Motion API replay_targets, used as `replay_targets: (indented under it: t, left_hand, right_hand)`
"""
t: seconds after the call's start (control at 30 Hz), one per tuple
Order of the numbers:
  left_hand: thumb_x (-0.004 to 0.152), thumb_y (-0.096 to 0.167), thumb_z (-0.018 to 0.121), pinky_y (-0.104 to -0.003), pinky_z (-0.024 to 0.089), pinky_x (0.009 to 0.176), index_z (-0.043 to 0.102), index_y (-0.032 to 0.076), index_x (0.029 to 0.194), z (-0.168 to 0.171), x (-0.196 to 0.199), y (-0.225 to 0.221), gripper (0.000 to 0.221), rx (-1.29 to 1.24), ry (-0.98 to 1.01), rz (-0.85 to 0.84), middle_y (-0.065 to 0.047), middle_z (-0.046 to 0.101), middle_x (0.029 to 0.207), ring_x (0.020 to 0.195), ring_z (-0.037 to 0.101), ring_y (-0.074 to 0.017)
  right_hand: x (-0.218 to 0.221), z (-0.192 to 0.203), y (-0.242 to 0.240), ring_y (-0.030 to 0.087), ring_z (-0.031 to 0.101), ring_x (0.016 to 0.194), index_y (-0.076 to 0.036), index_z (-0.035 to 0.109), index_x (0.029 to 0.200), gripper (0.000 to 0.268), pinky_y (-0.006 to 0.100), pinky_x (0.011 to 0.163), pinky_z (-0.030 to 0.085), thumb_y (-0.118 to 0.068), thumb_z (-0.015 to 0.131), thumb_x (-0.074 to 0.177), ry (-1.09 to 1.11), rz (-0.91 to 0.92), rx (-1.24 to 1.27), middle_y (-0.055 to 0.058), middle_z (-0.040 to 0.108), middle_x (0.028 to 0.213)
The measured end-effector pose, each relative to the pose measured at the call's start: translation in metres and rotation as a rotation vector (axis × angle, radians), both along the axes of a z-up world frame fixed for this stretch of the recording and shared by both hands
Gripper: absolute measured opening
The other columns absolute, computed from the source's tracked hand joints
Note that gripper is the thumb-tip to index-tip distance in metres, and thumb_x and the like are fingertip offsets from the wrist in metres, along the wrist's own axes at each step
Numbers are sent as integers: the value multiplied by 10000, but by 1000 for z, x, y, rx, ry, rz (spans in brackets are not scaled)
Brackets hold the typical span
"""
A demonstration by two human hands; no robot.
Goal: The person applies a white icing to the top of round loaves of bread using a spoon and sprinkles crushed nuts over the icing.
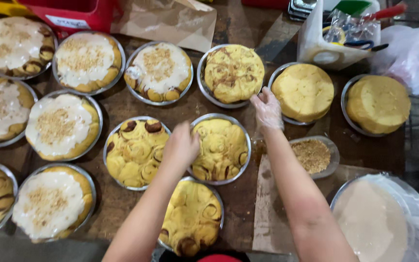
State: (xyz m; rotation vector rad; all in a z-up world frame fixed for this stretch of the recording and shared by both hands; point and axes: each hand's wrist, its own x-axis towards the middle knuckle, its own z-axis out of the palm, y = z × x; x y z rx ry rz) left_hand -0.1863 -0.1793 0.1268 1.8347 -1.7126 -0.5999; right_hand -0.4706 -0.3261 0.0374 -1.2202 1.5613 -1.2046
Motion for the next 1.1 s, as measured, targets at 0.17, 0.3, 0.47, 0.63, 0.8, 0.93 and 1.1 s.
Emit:
replay_targets:
  t: [0.17,0.3,0.47,0.63,0.8,0.93,1.1]
  left_hand:
    - [890,178,631,-407,612,705,472,-48,1397,-100,-27,-135,577,290,565,252,-251,775,1025,758,754,-286]
    - [932,186,611,-367,592,544,652,-26,1196,-130,-54,-173,341,319,872,314,-214,747,951,646,704,-226]
    - [873,100,637,-383,608,494,504,10,978,-84,-73,-162,192,245,893,238,-75,661,797,619,712,-234]
    - [873,133,659,-372,577,542,512,10,997,-40,-75,-128,228,213,680,149,-129,691,782,581,718,-241]
    - [867,128,722,-401,546,640,557,10,977,-60,-64,-116,231,-38,468,72,-149,709,808,731,703,-255]
    - [886,70,674,-387,618,658,534,14,1069,-69,-62,-131,237,153,741,121,-148,676,940,796,714,-251]
    - [868,-6,564,-385,666,632,482,84,1195,-81,-60,-141,349,481,1185,249,-106,644,1078,812,725,-239]
  right_hand:
    - [3,-27,-35,159,637,924,15,703,1222,358,323,830,528,-203,693,939,39,-63,55,84,755,1070]
    - [15,1,-41,178,648,864,-42,665,1255,404,346,722,526,-222,688,894,-244,-90,179,58,729,1100]
    - [26,65,-41,259,645,844,-14,672,1290,478,418,727,512,-357,705,959,-78,-289,619,160,706,1091]
    - [33,74,-34,305,751,1011,35,608,1353,606,502,894,623,-208,834,847,-844,-290,281,189,713,1248]
    - [28,115,-27,313,709,1100,-62,471,1421,726,509,933,591,-110,846,801,-801,-194,-104,172,656,1294]
    - [36,146,6,360,664,1192,-69,488,1404,640,484,1005,588,-107,879,898,444,97,-411,184,643,1298]
    - [46,140,25,412,563,1342,-277,528,1446,778,568,1078,463,0,683,735,1115,584,-589,143,591,1443]
